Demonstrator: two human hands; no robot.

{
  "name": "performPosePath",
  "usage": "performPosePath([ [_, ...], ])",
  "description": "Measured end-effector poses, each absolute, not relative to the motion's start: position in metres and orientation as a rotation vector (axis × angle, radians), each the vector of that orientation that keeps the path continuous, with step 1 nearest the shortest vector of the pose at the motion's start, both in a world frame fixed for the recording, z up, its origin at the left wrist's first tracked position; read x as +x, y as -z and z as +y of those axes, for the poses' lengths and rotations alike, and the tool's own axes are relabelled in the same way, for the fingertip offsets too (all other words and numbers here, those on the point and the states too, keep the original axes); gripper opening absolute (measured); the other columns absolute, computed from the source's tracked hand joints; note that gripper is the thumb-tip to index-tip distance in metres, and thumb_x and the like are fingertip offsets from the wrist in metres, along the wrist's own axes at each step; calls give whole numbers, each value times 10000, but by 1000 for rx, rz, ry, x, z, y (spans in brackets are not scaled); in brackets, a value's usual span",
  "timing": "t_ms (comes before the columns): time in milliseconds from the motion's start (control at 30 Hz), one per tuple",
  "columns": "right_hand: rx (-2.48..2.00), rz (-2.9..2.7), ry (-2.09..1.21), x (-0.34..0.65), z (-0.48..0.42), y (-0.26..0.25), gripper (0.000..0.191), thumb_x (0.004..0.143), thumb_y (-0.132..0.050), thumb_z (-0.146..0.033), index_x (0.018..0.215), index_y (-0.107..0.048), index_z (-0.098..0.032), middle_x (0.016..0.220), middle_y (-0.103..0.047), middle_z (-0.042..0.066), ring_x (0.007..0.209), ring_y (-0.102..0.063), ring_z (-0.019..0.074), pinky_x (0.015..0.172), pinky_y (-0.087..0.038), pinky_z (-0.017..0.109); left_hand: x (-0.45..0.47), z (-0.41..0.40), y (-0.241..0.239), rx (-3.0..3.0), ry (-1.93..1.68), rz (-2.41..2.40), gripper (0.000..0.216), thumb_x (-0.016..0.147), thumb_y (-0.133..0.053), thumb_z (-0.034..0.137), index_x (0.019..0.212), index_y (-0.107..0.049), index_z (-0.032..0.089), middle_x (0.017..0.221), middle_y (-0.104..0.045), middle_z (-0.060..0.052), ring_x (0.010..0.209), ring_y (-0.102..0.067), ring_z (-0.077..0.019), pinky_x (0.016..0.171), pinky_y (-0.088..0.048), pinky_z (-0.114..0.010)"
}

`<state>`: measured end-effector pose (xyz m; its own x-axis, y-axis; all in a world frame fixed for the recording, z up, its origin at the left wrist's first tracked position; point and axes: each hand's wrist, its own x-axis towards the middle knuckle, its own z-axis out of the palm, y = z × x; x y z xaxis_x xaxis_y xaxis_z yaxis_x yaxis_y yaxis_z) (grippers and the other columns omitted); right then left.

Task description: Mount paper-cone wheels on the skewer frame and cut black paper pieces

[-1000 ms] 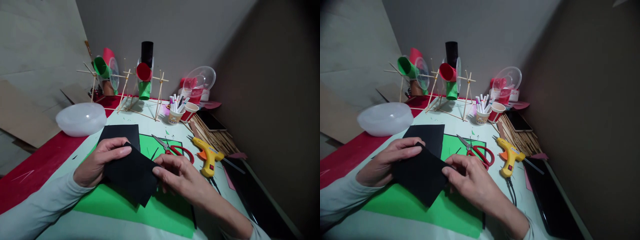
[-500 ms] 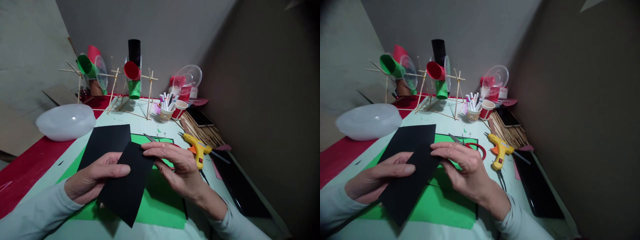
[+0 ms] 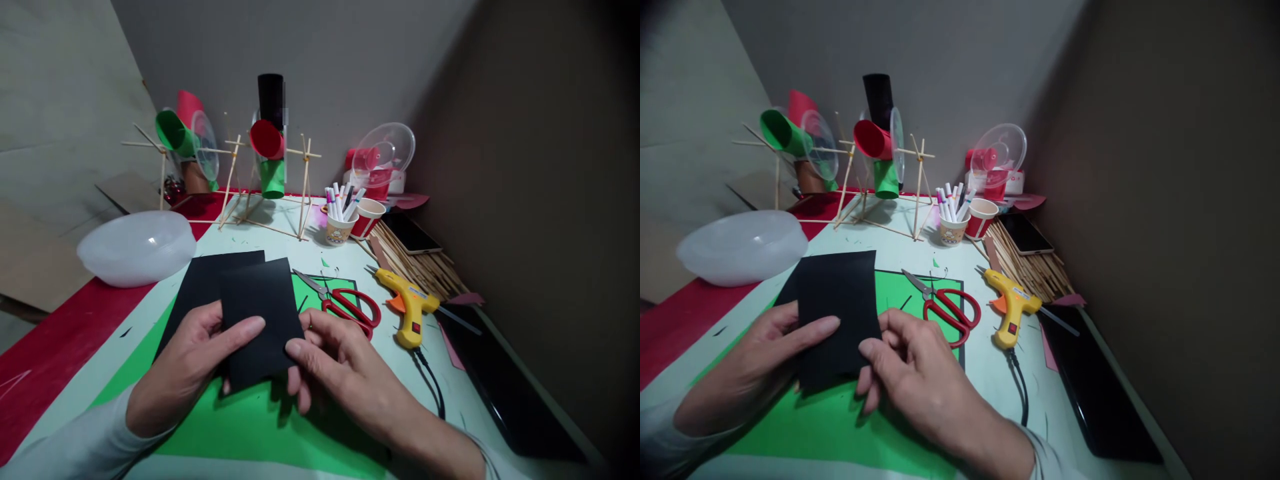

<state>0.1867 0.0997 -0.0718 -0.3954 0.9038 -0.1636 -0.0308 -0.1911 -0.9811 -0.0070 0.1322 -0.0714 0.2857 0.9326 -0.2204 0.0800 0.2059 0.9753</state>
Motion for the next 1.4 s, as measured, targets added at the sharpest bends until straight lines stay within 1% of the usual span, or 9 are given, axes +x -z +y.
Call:
performPosePath([
  [100, -1094, -1469, -1621, 191, 101, 72, 249, 953, -575, -382, 823, -477, -193, 613, -589, -49, 464, -520, 52, 483, -389, 155, -4, 128, 69, 1156, -628, 1207, 395, 700, -769, 542, 783, -686, 165, 429, -512, 24, 338, -380, -73, 327, -287, -161],
  [233, -1099, -1583, -1533, 201, 105, 66, 221, 1002, -475, -409, 911, -504, -209, 676, -623, -31, 529, -577, 90, 530, -422, 196, -1, 124, 63, 1153, -555, 1322, 433, 688, -750, 577, 713, -665, 153, 389, -532, -9, 326, -394, -64, 350, -253, -145],
  [333, -1432, -1876, -924, 214, 113, 58, 272, 1034, -382, -388, 958, -562, -199, 748, -639, 21, 676, -617, 159, 638, -433, 274, -3, 127, 61, 1174, -615, 1359, 490, 689, -733, 617, 604, -603, 151, 377, -510, -10, 325, -400, -64, 348, -249, -153],
  [467, -1951, -2257, -66, 230, 125, 59, 173, 961, -501, -288, 973, -600, -147, 937, -651, 132, 860, -612, 288, 692, -404, 366, -6, 131, 57, 1152, -798, 1299, 500, 731, -711, 596, 568, -501, 173, 376, -455, 32, 322, -346, -48, 339, -224, -151],
  [700, -2017, -2449, 203, 236, 130, 82, 130, 885, -517, -148, 968, -617, -145, 924, -664, 140, 844, -638, 296, 672, -421, 362, -13, 135, 51, 1095, -942, 1265, 464, 766, -687, 588, 661, -498, 178, 412, -512, 36, 319, -375, -53, 336, -251, -140],
  [867, -1884, -2148, -117, 241, 130, 74, 95, 840, -531, -176, 932, -541, -152, 876, -628, 122, 809, -614, 267, 693, -468, 376, -17, 135, 49, 1086, -978, 1198, 489, 744, -698, 610, 657, -475, 185, 401, -502, 31, 321, -396, -63, 332, -258, -144],
  [1033, -1433, -1525, -991, 234, 124, 52, 514, 844, -619, -415, 1276, -454, -190, 958, -638, 78, 787, -640, 197, 682, -528, 319, -17, 132, 44, 1053, -1007, 1119, 480, 729, -715, 609, 712, -472, 195, 373, -485, 51, 300, -376, -63, 323, -258, -141],
  [1133, -1247, -1417, -1370, 223, 116, 49, 597, 788, -714, -452, 1308, -510, -242, 912, -660, 47, 719, -656, 182, 590, -523, 272, -16, 132, 42, 1021, -993, 1113, 473, 733, -715, 602, 731, -468, 199, 355, -474, 61, 287, -357, -56, 321, -250, -136],
  [1400, -1264, -1755, -1216, 215, 84, 36, 506, 753, -764, -378, 1229, -607, -309, 840, -701, 28, 769, -678, 223, 650, -556, 285, -15, 132, 45, 1027, -983, 1125, 430, 771, -701, 545, 665, -488, 186, 358, -478, 43, 292, -369, -59, 330, -238, -160],
])
